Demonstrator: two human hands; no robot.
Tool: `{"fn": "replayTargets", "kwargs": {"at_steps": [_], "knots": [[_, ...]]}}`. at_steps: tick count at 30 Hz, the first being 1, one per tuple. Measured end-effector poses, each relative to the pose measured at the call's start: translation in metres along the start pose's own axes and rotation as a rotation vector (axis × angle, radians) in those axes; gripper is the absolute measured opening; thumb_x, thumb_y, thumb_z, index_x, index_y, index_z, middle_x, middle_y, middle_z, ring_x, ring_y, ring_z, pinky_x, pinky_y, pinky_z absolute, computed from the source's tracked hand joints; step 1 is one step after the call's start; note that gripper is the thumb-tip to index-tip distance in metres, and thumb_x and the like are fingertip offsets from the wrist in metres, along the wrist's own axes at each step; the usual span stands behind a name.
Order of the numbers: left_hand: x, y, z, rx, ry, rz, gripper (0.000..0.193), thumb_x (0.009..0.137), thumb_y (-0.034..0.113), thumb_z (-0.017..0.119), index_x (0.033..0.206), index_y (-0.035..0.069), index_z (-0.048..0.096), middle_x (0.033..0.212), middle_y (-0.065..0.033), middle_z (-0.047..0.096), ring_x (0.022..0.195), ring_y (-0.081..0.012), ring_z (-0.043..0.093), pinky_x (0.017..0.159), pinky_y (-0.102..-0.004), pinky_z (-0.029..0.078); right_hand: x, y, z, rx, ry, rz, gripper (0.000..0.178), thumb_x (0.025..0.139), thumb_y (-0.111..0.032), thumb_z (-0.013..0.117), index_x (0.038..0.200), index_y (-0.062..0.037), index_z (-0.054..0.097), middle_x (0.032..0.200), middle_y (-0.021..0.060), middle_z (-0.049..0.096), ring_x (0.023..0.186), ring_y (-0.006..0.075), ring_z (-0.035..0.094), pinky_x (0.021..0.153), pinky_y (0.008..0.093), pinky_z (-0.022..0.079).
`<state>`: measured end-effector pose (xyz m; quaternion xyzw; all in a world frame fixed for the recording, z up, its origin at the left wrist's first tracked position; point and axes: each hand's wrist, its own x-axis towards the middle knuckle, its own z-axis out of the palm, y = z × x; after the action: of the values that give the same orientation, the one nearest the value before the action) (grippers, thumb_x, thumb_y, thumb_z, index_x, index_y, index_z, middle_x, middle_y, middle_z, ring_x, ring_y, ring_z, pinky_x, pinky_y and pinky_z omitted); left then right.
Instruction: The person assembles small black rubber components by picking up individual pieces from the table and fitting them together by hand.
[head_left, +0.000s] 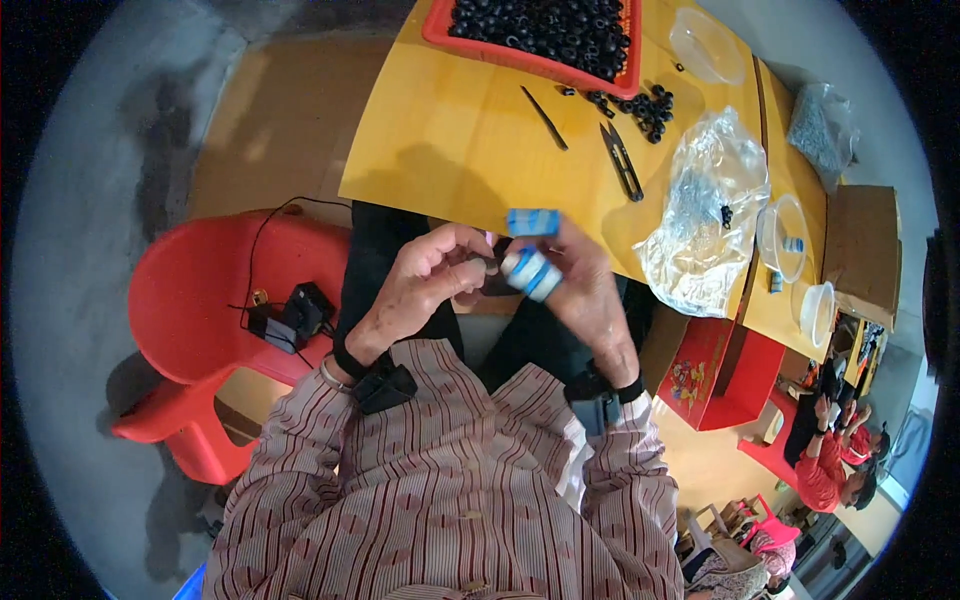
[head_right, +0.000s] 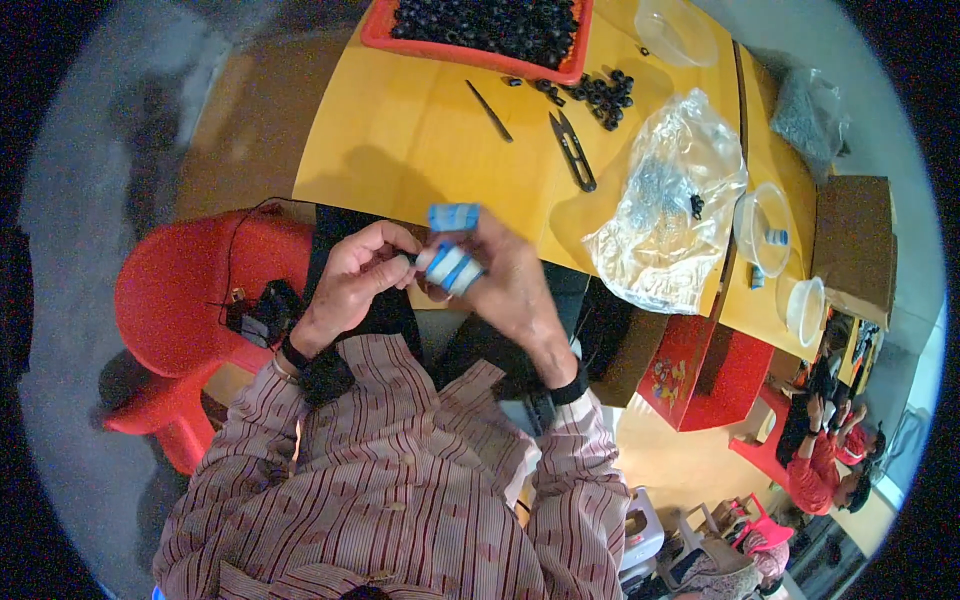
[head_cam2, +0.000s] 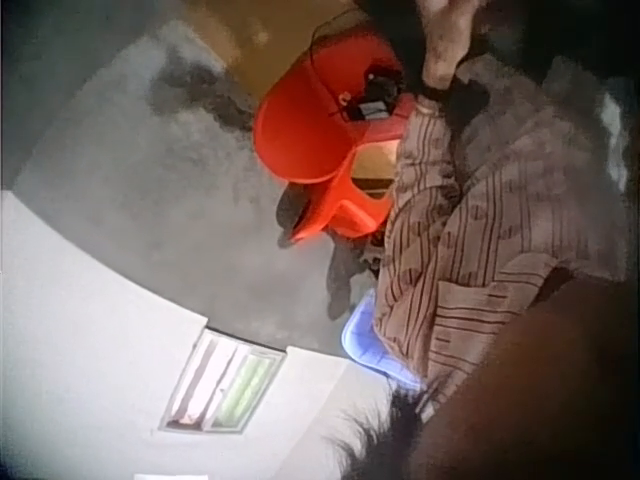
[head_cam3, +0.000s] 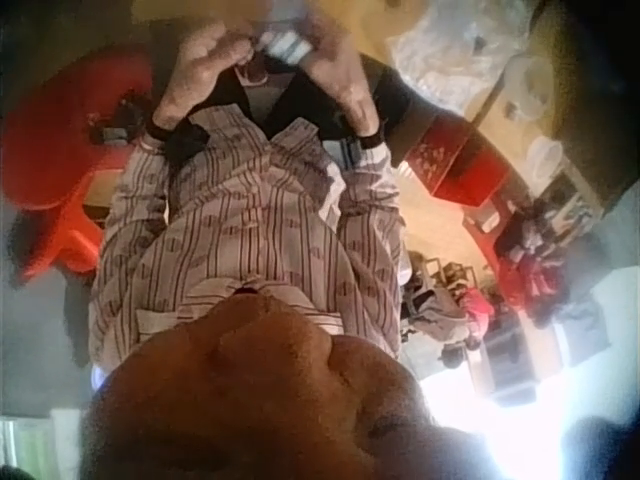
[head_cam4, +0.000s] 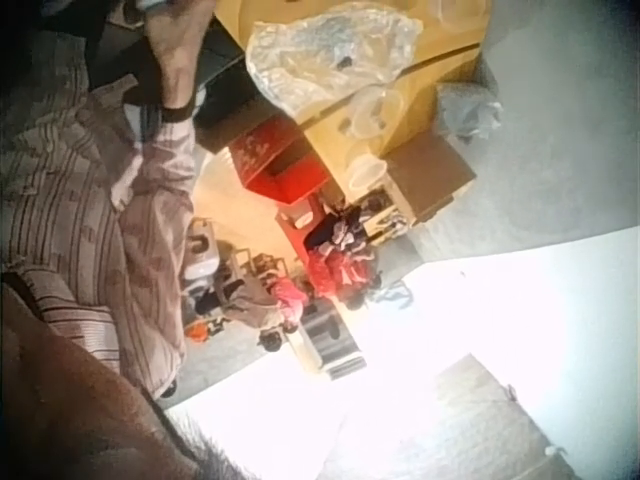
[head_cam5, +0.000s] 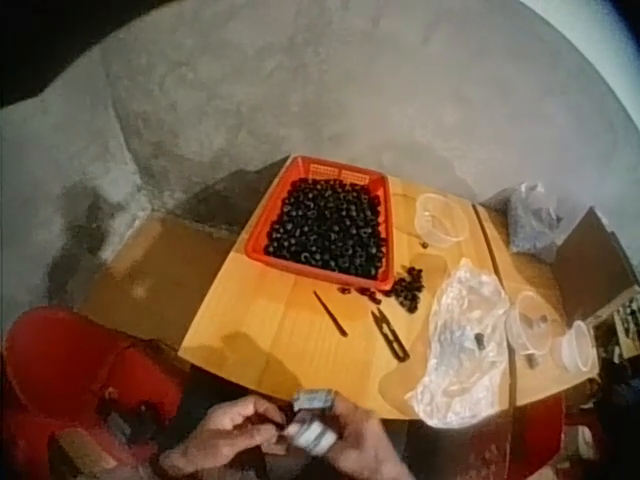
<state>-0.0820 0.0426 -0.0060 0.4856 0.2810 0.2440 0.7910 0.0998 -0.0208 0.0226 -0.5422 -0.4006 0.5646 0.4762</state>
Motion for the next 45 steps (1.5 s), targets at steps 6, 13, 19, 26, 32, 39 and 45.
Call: {"fn": "replayTargets", "kwargs": {"at_steps": [6, 13, 19, 26, 32, 39, 45], "knots": [[0.002, 0.007, -0.002, -0.273, 0.0, -0.001, 0.014, 0.087, 0.004, 0.053, 0.1, -0.001, 0.054, 0.089, -0.0054, 0.058, 0.071, -0.0087, 0.049, 0.064, -0.0205, 0.041, 0.088, 0.008, -0.05, -1.006, 0.411, -0.578, 0.023, 0.071, 0.001, 0.057, 0.094, -0.0004, 0.056, 0.084, 0.0174, 0.06, 0.076, 0.0322, 0.057, 0.064, 0.0382, 0.048], [0.003, 0.02, 0.001, -0.313, 0.011, -0.016, 0.013, 0.088, 0.004, 0.054, 0.099, -0.002, 0.053, 0.088, -0.0074, 0.058, 0.07, -0.0087, 0.047, 0.065, -0.0201, 0.041, 0.124, 0.014, -0.038, -1.444, 0.448, -0.379, 0.036, 0.072, -0.001, 0.058, 0.108, -0.0027, 0.052, 0.092, 0.0149, 0.058, 0.09, 0.0326, 0.055, 0.077, 0.0406, 0.047], [0.006, 0.018, 0.0, -0.409, -0.008, -0.011, 0.013, 0.088, 0.005, 0.054, 0.099, -0.002, 0.053, 0.089, -0.0085, 0.058, 0.07, -0.0096, 0.046, 0.065, -0.0203, 0.041, 0.122, 0.025, -0.044, -1.629, 0.393, -0.566, 0.021, 0.075, -0.007, 0.054, 0.096, -0.0033, 0.052, 0.086, 0.0141, 0.056, 0.083, 0.0305, 0.056, 0.067, 0.0407, 0.05], [0.007, 0.025, 0.008, -0.518, -0.077, -0.045, 0.023, 0.087, 0.013, 0.057, 0.107, 0.002, 0.053, 0.096, -0.0132, 0.057, 0.073, -0.0126, 0.045, 0.068, -0.0235, 0.038, 0.091, 0.023, -0.051, -1.296, 0.363, -0.594, 0.038, 0.06, 0.004, 0.055, 0.098, -0.0022, 0.051, 0.087, 0.0149, 0.051, 0.085, 0.0355, 0.05, 0.075, 0.0419, 0.044], [0.006, 0.027, 0.016, -0.636, -0.055, -0.117, 0.018, 0.089, 0.009, 0.055, 0.104, -0.001, 0.054, 0.094, -0.0117, 0.058, 0.077, -0.0129, 0.05, 0.072, -0.0223, 0.043, 0.088, 0.029, -0.046, -1.313, 0.363, -0.666, 0.037, 0.062, 0.005, 0.054, 0.099, -0.0036, 0.052, 0.089, 0.0134, 0.052, 0.086, 0.0328, 0.05, 0.075, 0.0404, 0.044], [0.005, 0.029, 0.019, -0.733, -0.033, -0.157, 0.018, 0.09, 0.008, 0.053, 0.104, -0.003, 0.052, 0.096, -0.0137, 0.057, 0.078, -0.0134, 0.053, 0.074, -0.0231, 0.045, 0.085, 0.033, -0.044, -1.452, 0.331, -0.61, 0.027, 0.071, -0.001, 0.052, 0.098, -0.0031, 0.052, 0.086, 0.0142, 0.053, 0.084, 0.0309, 0.052, 0.073, 0.0392, 0.046], [0.005, 0.023, 0.011, -0.849, -0.105, -0.186, 0.02, 0.09, 0.009, 0.052, 0.106, -0.004, 0.05, 0.098, -0.0139, 0.056, 0.077, -0.0135, 0.053, 0.072, -0.0232, 0.045, 0.068, 0.036, -0.053, -1.151, 0.306, -0.593, 0.038, 0.068, 0.006, 0.05, 0.106, -0.0011, 0.051, 0.089, 0.0169, 0.054, 0.087, 0.0334, 0.053, 0.076, 0.0396, 0.045]]}}
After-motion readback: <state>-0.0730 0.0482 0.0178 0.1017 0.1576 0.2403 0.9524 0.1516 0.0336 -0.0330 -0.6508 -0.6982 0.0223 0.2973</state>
